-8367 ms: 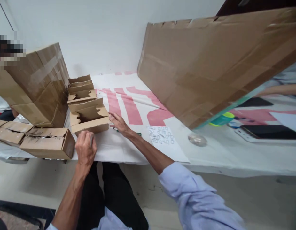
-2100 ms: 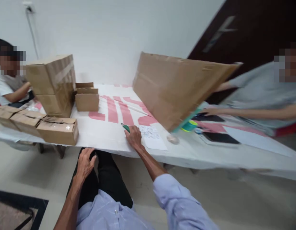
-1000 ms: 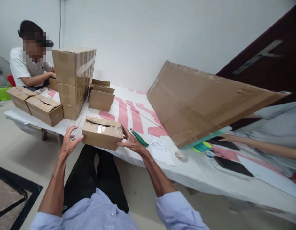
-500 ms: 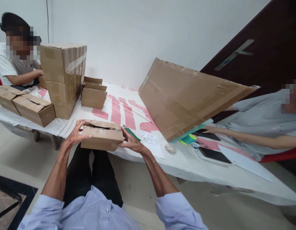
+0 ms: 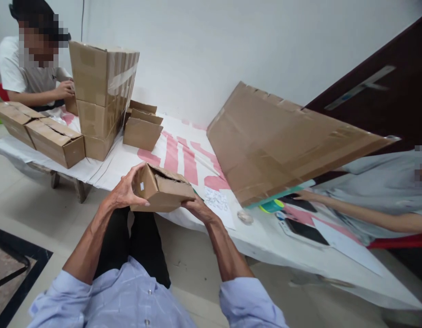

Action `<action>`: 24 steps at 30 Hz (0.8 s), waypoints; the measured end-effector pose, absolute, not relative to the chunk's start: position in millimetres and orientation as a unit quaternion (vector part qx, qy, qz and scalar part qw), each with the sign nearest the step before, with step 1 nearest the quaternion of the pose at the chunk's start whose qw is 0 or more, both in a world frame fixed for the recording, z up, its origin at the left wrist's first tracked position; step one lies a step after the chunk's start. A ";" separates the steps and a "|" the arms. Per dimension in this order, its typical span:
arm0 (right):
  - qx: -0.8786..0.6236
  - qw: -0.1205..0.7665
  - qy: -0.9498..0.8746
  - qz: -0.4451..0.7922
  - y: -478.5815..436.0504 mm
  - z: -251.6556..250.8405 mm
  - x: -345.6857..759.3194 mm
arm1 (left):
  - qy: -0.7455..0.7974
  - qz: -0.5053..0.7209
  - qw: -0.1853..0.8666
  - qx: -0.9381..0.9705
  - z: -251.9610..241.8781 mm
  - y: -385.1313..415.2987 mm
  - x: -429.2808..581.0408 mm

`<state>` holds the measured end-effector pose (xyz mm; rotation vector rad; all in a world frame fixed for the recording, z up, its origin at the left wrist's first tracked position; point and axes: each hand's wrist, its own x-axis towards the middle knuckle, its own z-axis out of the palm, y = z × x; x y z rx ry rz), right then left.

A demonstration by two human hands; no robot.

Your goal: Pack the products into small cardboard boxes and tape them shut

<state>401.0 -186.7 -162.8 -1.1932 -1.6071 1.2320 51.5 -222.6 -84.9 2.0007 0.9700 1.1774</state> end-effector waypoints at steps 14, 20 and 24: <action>-0.577 0.495 -0.573 0.307 -193.8 -109.7 394.3 | 0.457 0.429 0.234 0.743 -83.4 -237.2 66.3; -0.427 0.477 -0.767 -0.037 -241.3 -32.4 323.9 | 0.471 0.434 0.184 0.746 -79.6 -245.7 82.4; -0.367 0.368 -0.842 -0.147 -261.7 -8.8 281.8 | 0.480 0.448 0.154 0.739 -82.6 -251.6 97.2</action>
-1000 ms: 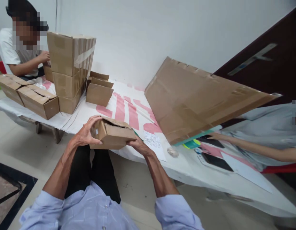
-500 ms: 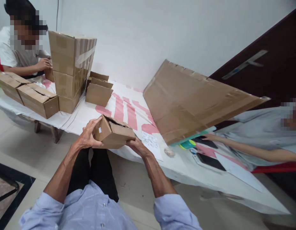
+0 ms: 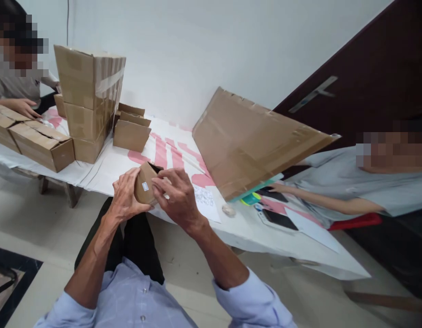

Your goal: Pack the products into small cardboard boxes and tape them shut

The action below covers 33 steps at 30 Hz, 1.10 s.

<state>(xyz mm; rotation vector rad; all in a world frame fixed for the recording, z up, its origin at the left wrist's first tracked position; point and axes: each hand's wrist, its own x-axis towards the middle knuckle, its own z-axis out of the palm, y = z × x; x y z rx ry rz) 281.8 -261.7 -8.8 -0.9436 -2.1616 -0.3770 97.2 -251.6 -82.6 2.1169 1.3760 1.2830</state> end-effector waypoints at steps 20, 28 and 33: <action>-0.363 0.226 -0.874 -0.232 -256.8 -14.6 284.8 | 0.477 0.472 0.140 0.728 -78.4 -263.9 119.7; -0.364 0.211 -0.871 -0.253 -256.7 -14.2 282.6 | 0.482 0.468 0.140 0.727 -76.8 -266.6 123.0; -0.365 0.204 -0.868 -0.266 -258.0 -14.4 282.8 | 0.478 0.464 0.136 0.734 -75.8 -267.7 123.6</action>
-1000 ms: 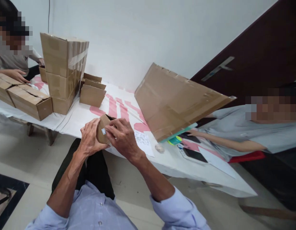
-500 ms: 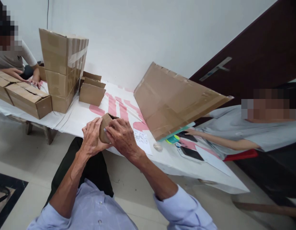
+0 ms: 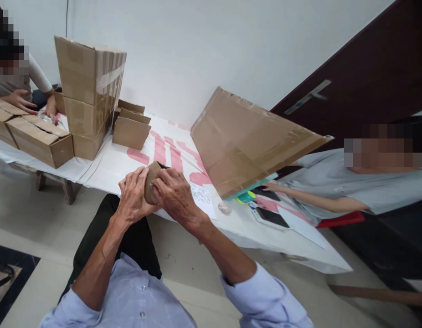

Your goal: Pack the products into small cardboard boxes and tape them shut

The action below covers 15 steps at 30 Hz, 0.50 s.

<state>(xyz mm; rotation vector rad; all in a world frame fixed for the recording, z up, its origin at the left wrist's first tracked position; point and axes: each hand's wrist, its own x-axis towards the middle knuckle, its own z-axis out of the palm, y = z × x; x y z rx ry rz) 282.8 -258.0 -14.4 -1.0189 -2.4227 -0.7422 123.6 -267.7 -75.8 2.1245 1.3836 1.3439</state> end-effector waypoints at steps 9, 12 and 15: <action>-0.386 0.173 -0.868 -0.259 -258.6 -12.7 283.2 | 0.493 0.438 0.122 0.742 -66.4 -273.8 126.4; -0.377 0.181 -0.871 -0.257 -259.2 -12.3 285.6 | 0.492 0.434 0.122 0.745 -65.8 -275.1 127.5; -0.368 0.210 -0.876 -0.228 -260.2 -10.2 291.4 | 0.493 0.432 0.118 0.746 -66.3 -275.4 128.7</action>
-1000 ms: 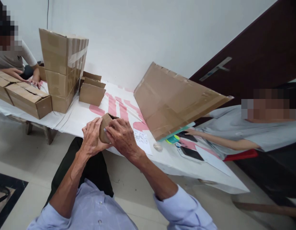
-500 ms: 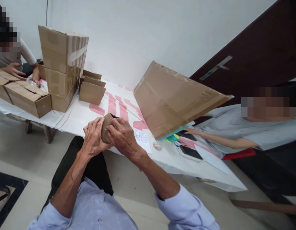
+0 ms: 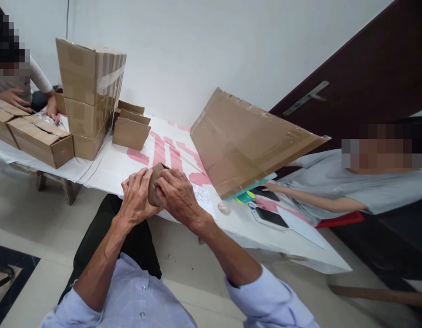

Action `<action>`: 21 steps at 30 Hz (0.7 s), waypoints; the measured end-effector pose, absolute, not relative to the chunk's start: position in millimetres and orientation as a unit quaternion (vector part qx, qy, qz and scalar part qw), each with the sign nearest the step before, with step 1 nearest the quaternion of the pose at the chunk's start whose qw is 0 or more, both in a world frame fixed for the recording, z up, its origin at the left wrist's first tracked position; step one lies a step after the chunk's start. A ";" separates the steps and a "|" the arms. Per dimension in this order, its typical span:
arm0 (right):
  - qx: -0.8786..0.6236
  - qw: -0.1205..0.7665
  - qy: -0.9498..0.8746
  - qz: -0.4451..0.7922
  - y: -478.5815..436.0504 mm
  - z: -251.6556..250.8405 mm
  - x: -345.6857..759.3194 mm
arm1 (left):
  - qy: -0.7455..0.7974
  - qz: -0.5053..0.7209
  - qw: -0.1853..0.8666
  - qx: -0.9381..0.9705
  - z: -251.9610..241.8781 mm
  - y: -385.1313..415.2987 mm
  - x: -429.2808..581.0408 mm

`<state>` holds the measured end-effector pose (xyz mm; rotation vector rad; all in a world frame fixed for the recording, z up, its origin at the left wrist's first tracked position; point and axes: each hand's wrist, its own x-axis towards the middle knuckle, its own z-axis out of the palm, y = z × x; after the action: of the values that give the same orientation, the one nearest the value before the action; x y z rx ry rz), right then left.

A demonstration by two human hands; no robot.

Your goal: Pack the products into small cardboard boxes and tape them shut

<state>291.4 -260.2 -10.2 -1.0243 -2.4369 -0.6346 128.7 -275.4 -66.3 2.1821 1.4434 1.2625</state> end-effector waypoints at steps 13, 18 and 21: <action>-0.357 0.211 -0.879 -0.234 -259.5 -7.8 300.5 | 0.490 0.418 0.122 0.756 -62.9 -276.8 131.9; -0.360 0.184 -0.878 -0.256 -258.1 -7.3 297.8 | 0.486 0.417 0.113 0.760 -63.0 -276.7 132.5; -0.371 0.158 -0.875 -0.267 -258.6 -6.9 295.5 | 0.482 0.419 0.108 0.762 -62.7 -277.0 132.8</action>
<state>295.5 -258.6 -6.9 -1.0614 -2.5027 -0.7637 132.8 -277.0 -62.7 2.2417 1.4183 1.2338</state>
